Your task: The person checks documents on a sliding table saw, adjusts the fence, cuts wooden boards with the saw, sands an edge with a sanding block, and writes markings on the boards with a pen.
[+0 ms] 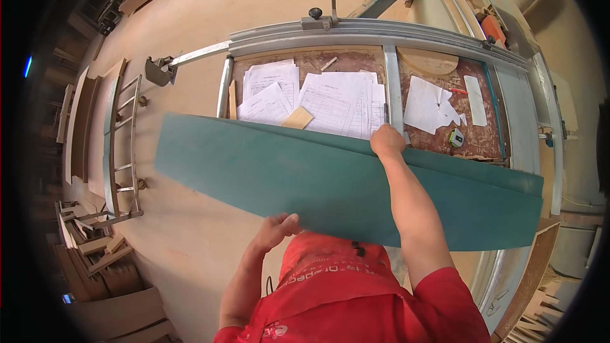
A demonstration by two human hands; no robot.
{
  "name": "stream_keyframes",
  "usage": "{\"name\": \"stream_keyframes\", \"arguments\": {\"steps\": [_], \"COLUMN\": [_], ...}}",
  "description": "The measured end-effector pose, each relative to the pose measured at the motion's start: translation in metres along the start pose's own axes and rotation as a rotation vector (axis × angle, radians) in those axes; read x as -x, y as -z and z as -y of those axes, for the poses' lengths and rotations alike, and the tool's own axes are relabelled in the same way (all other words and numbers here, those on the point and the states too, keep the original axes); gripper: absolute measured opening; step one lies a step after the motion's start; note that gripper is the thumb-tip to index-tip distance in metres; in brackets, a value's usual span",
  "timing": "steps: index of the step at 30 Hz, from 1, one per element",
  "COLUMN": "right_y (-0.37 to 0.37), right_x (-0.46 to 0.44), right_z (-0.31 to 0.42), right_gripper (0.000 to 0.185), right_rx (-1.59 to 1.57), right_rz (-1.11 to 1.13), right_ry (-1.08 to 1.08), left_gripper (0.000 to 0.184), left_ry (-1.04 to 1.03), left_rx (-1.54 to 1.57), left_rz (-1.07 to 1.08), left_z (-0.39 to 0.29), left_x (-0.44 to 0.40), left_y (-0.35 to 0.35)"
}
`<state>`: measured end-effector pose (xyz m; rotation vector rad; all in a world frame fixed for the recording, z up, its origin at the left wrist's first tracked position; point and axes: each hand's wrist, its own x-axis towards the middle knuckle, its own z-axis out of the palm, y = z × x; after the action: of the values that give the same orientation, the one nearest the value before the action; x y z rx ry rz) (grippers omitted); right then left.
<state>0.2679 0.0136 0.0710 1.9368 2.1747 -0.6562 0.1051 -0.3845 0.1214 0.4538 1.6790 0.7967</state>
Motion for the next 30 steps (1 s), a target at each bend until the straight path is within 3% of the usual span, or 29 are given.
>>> {"name": "stream_keyframes", "arguments": {"steps": [6, 12, 16, 19, 24, 26, 28, 30], "right_y": [0.009, 0.002, 0.003, -0.010, -0.057, -0.062, -0.054, -0.067], "right_x": [-0.008, -0.016, 0.000, 0.033, 0.111, 0.116, 0.121, 0.115], "right_z": [0.010, 0.003, 0.000, -0.005, -0.021, -0.024, -0.026, -0.032], "right_gripper": [0.029, 0.033, 0.028, 0.026, 0.021, 0.026, 0.038, 0.047], "right_rx": [-0.002, 0.046, -0.189, -0.450, -0.844, -0.697, -0.530, -0.484], "right_rz": [-0.020, -0.030, -0.162, -0.306, -0.406, -0.719, -0.766, -0.665], "right_ry": [-0.103, -0.077, -0.051, 0.091, 0.381, 0.689, 0.781, 0.769], "left_gripper": [0.045, 0.037, 0.031, 0.034, 0.058, 0.067, 0.073, 0.078], "left_ry": [-0.180, -0.305, -0.396, -0.456, -0.535, -0.533, -0.421, -0.344], "left_rx": [0.103, 0.078, -0.005, -0.101, -0.472, -0.587, -0.629, -0.738], "left_rz": [-0.099, -0.148, -0.264, -0.346, -0.482, -0.540, -0.525, -0.579], "left_z": [-0.032, -0.071, -0.112, -0.133, -0.171, -0.180, -0.194, -0.201], "left_x": [-0.022, -0.069, -0.115, -0.178, -0.288, -0.328, -0.353, -0.369], "left_y": [0.022, 0.030, 0.040, 0.053, 0.064, 0.065, 0.061, 0.051]}}
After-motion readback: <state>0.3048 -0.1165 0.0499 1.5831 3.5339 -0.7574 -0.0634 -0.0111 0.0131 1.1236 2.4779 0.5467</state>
